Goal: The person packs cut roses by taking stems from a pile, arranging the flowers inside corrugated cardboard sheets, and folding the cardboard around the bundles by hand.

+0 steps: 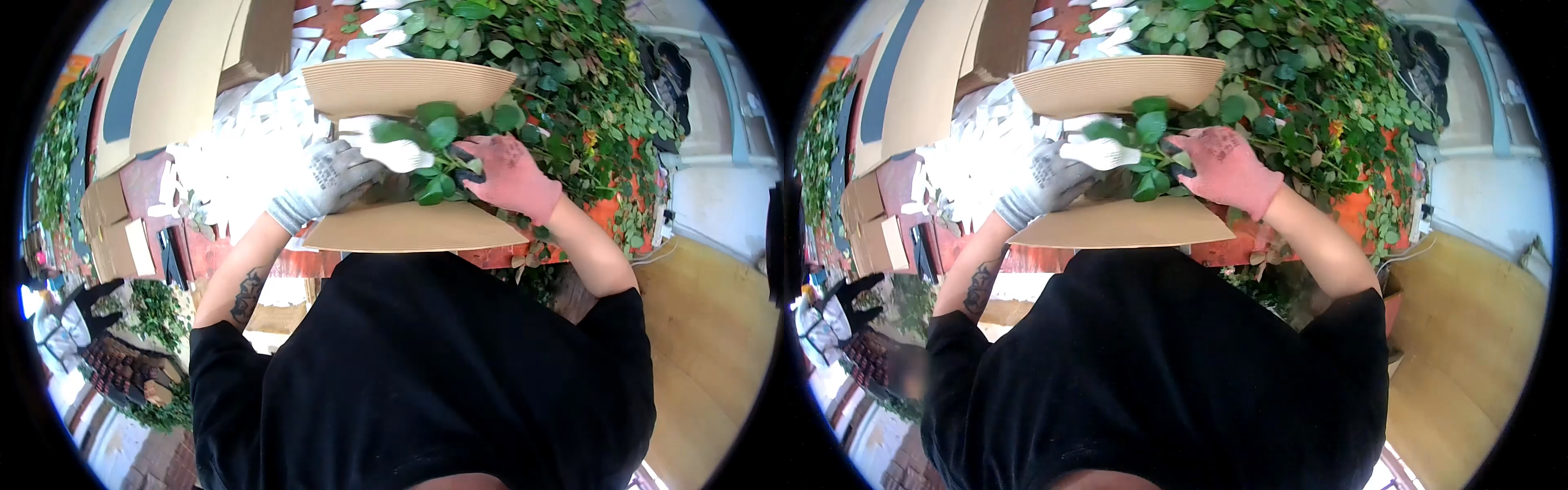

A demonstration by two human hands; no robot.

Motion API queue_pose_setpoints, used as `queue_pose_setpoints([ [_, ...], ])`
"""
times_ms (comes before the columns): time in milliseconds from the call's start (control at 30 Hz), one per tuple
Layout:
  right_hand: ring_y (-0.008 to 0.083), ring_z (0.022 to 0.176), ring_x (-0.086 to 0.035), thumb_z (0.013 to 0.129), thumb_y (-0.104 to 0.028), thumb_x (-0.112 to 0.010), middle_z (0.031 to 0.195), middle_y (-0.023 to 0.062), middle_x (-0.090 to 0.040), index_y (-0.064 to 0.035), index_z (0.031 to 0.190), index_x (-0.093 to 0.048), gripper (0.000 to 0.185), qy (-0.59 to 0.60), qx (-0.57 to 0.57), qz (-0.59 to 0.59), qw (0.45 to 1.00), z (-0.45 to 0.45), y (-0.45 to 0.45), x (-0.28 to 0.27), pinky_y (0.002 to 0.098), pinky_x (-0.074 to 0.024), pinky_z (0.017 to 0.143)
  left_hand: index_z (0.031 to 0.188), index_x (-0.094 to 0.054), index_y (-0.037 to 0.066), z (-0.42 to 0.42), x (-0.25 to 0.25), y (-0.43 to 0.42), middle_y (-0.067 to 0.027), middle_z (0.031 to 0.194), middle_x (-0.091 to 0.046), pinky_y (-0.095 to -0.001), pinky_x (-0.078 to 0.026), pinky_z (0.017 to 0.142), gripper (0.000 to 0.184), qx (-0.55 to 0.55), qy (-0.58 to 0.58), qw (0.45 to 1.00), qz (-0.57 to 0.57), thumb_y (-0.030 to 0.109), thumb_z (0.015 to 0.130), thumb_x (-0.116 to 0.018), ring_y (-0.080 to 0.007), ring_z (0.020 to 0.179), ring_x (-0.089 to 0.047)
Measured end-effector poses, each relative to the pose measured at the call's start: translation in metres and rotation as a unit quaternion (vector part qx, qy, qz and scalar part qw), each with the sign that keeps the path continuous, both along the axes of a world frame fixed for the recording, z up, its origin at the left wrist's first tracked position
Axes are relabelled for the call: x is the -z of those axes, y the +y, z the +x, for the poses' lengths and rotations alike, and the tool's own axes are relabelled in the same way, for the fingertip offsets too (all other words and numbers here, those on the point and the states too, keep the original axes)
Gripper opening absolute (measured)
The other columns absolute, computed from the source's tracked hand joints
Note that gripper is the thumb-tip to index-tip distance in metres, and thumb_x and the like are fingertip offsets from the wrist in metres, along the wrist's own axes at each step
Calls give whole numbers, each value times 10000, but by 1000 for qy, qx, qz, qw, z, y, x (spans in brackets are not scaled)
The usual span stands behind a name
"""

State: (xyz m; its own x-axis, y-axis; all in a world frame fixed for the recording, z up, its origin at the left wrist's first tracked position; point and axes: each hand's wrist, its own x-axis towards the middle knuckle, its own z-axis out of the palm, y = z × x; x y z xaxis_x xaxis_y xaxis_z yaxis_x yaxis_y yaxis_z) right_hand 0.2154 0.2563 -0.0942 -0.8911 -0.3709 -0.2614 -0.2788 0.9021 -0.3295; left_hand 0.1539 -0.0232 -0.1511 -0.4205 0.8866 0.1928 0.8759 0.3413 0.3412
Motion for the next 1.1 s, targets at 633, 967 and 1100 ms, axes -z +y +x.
queue_pose_setpoints([
  [633,109,595,-598,899,-163,-568,862,72,-648,1,1075,-561,241,241,476,-438,723,114,117,-63,223,-464,491,1208,-557,142,-5,22,54,-185,1299,-419,-531,-208,1058,506,27,22,989,-145,297,729,-607,-390,1265,-305],
  [967,125,623,-512,912,-159,-486,713,29,-578,-59,944,-628,177,496,366,376,692,231,337,-142,264,-426,542,1174,-589,126,-2,34,55,-195,1284,-435,-532,-208,1058,448,6,55,989,-140,307,766,-560,-397,1251,-323],
  [1100,155,687,-566,848,-120,-559,794,54,-604,22,885,-622,160,626,471,-343,518,267,435,-239,246,-462,600,1171,-588,135,-1,30,56,-194,1264,-442,-540,-215,1050,426,12,57,988,-140,312,785,-557,-395,1234,-334],
])
